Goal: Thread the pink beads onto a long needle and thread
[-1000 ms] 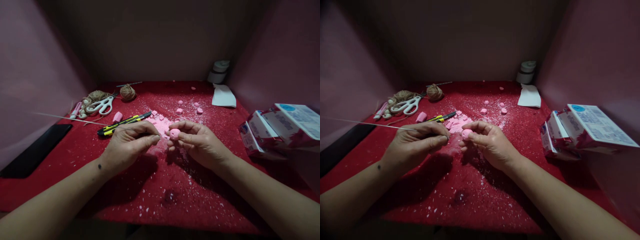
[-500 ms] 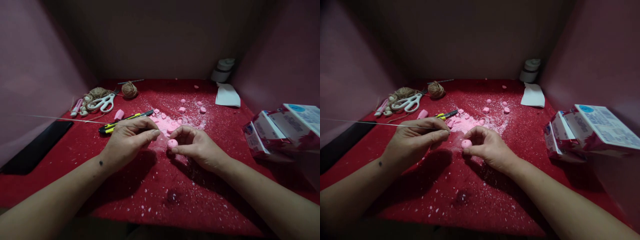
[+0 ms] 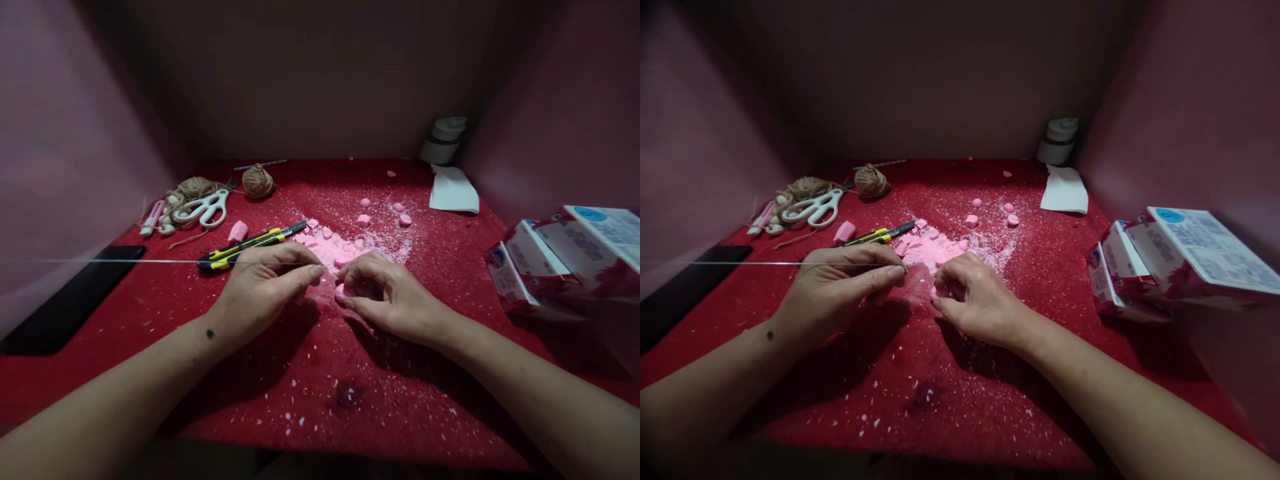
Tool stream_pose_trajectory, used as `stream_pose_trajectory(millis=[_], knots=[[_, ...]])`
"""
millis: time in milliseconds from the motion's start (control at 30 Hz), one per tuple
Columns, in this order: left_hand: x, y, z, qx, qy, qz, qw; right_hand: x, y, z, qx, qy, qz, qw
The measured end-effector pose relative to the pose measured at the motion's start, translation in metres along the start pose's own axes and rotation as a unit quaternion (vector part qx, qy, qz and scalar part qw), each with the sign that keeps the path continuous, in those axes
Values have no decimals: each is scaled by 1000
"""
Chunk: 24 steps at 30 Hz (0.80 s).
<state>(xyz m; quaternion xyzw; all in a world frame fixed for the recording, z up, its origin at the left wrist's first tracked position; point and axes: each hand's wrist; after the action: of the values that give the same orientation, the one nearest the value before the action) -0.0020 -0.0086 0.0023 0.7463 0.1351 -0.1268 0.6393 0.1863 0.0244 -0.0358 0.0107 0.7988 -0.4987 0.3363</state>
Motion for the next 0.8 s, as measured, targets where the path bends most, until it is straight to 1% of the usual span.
stream_pose_trajectory(millis=[67, 133, 167, 233, 300, 367, 467, 600, 700, 800], knots=[[1, 0, 1, 20, -4, -9, 1000, -3, -8, 1, -15, 46, -10, 999], [3, 0, 2, 51, -12, -23, 998, -5, -16, 2, -13, 71, -44, 996], [4, 1, 3, 71, -19, -29, 997, -5, -20, 3, 8, 65, -69, 996], [6, 1, 4, 115, -41, -48, 991, -4, -25, 3, 65, 21, -134, 989], [8, 1, 5, 153, -60, -72, 984, -2, -27, 4, 118, -4, -213, 970], [10, 0, 6, 165, -68, -84, 980, 1, -27, 3, 155, -11, -280, 947], [12, 0, 7, 140, -62, -65, 986, 2, -27, 3, 184, 11, -327, 927], [14, 1, 9, 65, -37, 14, 997, 3, -27, 3, 173, 55, -327, 927], [15, -2, 9, 1, -29, 76, 997, 4, -27, 4, 175, 68, -332, 925], [15, -4, 8, -22, -38, 104, 994, 5, -27, 4, 183, 69, -351, 916]])
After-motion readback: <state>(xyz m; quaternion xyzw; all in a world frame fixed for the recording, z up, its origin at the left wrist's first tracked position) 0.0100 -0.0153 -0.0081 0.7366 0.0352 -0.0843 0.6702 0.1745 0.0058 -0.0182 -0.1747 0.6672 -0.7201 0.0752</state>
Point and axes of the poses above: each hand's wrist, its own z-axis away from the middle knuckle, its own x-axis out of the palm, y = z × x, and after that the axes turned 4 degrees about y, right-handed
